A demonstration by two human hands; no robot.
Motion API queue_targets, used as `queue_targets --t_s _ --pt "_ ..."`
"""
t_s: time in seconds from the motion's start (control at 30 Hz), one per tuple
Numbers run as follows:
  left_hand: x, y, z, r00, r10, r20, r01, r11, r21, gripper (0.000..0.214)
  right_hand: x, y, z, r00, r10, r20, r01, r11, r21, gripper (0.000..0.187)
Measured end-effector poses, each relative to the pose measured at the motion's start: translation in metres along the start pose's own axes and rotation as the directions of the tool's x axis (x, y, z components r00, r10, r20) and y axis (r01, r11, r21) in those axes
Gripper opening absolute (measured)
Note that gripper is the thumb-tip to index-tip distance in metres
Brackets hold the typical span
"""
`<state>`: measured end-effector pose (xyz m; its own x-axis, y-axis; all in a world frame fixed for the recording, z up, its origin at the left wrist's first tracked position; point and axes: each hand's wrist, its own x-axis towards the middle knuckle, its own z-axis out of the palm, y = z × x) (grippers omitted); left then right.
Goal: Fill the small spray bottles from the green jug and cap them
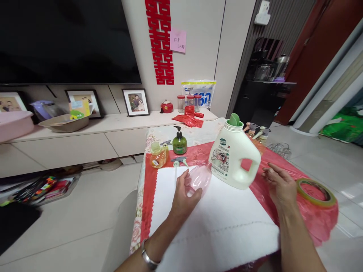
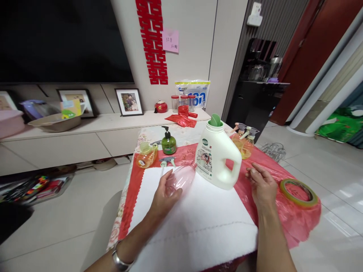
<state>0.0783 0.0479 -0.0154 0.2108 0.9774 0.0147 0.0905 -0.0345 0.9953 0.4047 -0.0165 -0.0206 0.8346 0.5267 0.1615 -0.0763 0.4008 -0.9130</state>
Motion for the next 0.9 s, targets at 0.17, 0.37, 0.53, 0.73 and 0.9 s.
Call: queue_targets --t_s 0.17,0.37,0.53,0.73,0.9 --pt "-0.006 0.002 -0.007 0.992 0.084 0.09 -0.11 0.931 0.347 0.081 -0.004 -0.001 0.005 0.999 0.034 0.034 -0.035 0.999 0.034 0.053" --pt "-0.01 0.009 -0.02 0.987 0.061 0.147 -0.126 0.862 0.491 0.103 -0.008 -0.003 0.009 0.995 0.035 0.098 -0.041 0.998 0.054 0.05" --pt "-0.02 0.013 -0.031 0.986 0.046 0.157 -0.112 0.889 0.445 0.097 -0.008 -0.003 0.007 0.992 0.018 0.122 -0.026 0.998 0.064 0.045" --pt "-0.025 0.01 -0.038 0.99 0.037 0.134 -0.089 0.908 0.409 0.084 -0.009 0.003 0.009 0.976 -0.008 0.218 -0.005 0.998 0.056 0.042" --pt "-0.027 -0.009 -0.042 0.99 0.122 0.066 -0.138 0.89 0.434 0.084 -0.011 0.007 0.01 0.953 -0.045 0.299 0.039 0.999 0.026 0.035"
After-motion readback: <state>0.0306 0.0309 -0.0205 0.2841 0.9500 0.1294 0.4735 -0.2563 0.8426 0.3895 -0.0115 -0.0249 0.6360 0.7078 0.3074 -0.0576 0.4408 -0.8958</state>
